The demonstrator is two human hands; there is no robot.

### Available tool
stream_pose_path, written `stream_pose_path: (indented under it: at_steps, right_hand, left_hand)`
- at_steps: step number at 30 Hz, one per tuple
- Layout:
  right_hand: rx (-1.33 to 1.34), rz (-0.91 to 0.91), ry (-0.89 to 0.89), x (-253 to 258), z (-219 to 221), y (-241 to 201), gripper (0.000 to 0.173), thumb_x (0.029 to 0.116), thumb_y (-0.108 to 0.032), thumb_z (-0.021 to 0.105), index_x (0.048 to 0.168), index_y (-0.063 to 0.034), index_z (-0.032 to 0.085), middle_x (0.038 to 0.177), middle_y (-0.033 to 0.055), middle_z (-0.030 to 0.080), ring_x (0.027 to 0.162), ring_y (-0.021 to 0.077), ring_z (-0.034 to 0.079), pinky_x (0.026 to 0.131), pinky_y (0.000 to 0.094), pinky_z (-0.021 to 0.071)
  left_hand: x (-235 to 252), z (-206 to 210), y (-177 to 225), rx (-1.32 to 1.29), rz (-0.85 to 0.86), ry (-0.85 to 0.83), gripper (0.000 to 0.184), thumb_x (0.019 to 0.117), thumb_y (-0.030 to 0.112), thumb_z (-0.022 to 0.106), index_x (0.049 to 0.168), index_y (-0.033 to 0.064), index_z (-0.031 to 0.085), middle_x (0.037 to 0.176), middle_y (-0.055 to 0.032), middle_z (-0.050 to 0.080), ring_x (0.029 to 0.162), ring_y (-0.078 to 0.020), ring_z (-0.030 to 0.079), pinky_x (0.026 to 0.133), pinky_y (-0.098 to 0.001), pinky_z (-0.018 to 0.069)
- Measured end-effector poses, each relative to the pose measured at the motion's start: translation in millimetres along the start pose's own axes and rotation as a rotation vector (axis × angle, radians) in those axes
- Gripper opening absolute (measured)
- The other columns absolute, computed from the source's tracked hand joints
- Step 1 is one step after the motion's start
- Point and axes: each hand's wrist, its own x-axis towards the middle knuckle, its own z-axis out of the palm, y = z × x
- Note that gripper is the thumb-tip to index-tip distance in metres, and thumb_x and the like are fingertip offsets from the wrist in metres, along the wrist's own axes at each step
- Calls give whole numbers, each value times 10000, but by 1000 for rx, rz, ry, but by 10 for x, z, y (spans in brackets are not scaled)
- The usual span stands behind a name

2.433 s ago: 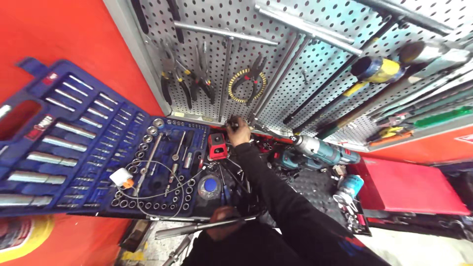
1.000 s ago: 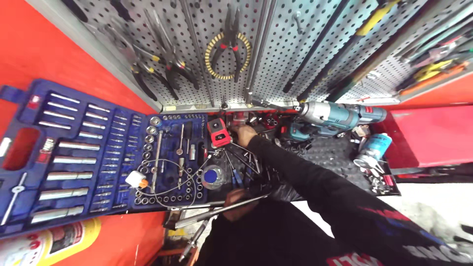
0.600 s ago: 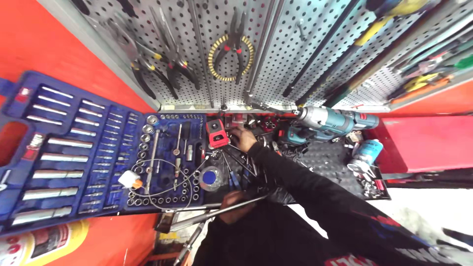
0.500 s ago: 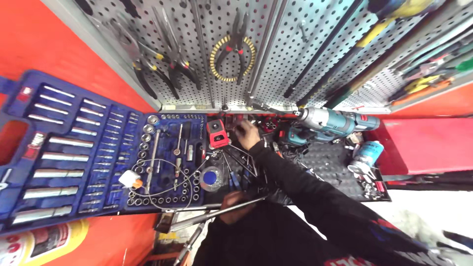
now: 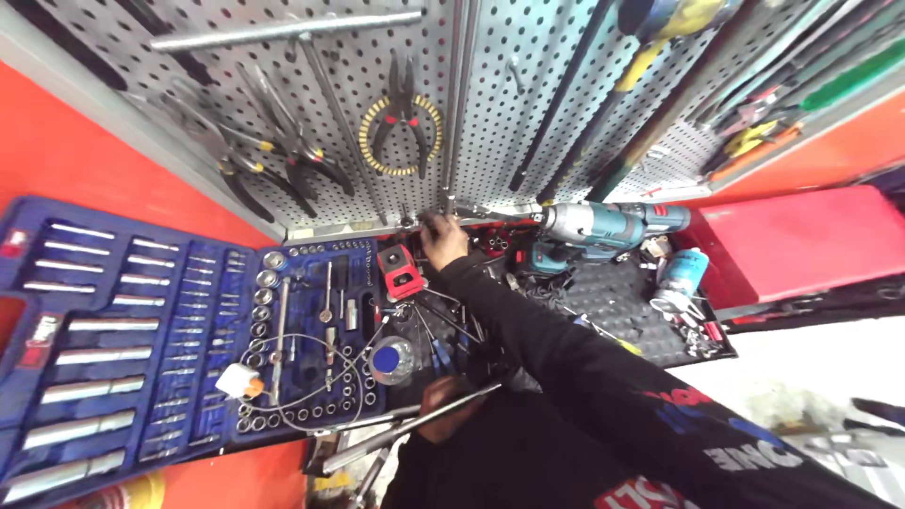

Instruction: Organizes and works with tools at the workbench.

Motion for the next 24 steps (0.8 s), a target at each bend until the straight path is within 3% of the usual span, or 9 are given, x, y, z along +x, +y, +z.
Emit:
stream_pose_path:
  at_steps: [4, 6, 7, 10, 13, 18, 24]
  right_hand:
    - [6, -46, 26, -101, -108, 63, 335, 946, -279, 670, 1252, -154, 730, 1120, 99, 736, 932, 268, 729, 808, 512, 600]
    - [122, 51, 6, -221, -259, 118, 280, 945, -264, 690, 1176, -117, 751, 1091, 85, 756, 978, 234, 733, 891, 490, 593]
    - [221, 166, -13, -258, -341, 158, 257, 956, -262, 688, 1147, -101, 750, 1048, 72, 761, 943, 195, 735, 882, 447, 603]
    - [632, 577, 24, -243, -544, 314, 270, 1038, -235, 607, 1170, -15, 690, 925, 132, 753, 723, 216, 743, 666, 394, 647]
    - [813, 711, 114, -136, -701, 406, 367, 1084, -314, 533, 1251, 1, 618, 886, 163, 742, 645, 251, 727, 586, 391, 636]
    - [975, 723, 202, 20, -783, 439, 404, 1083, -368, 523, 1287, -21, 555, 935, 154, 740, 672, 255, 730, 583, 391, 631]
    - [904, 666, 232, 120, -684, 450, 378, 1006, -293, 685, 1248, -36, 550, 1009, 176, 717, 787, 279, 754, 699, 441, 658]
  left_hand:
    - [-3, 17, -2, 6, 17, 17, 213, 825, 246, 856, 905, 66, 776, 921, -49, 777, 889, -106, 742, 854, -292, 625]
    - [-9, 26, -2, -5, 34, 29, 212, 815, 234, 860, 909, 64, 775, 920, -49, 779, 885, -111, 744, 846, -297, 629]
    - [1, 30, -10, -16, 45, 35, 211, 816, 229, 863, 916, 66, 776, 920, -46, 779, 887, -113, 744, 843, -298, 631]
    - [23, 34, 2, -11, 49, 31, 190, 829, 245, 853, 939, 104, 789, 930, -9, 778, 894, -96, 735, 841, -284, 626]
    - [23, 30, 19, -26, 11, 15, 197, 820, 234, 863, 931, 88, 793, 933, -26, 783, 904, -103, 739, 865, -297, 623]
    - [0, 36, -32, -9, -3, 4, 185, 826, 256, 853, 917, 106, 791, 928, -8, 778, 902, -93, 736, 857, -291, 626]
    - [-1, 9, 3, 0, -18, -9, 225, 830, 263, 853, 931, 73, 790, 962, -38, 784, 941, -107, 743, 887, -304, 627]
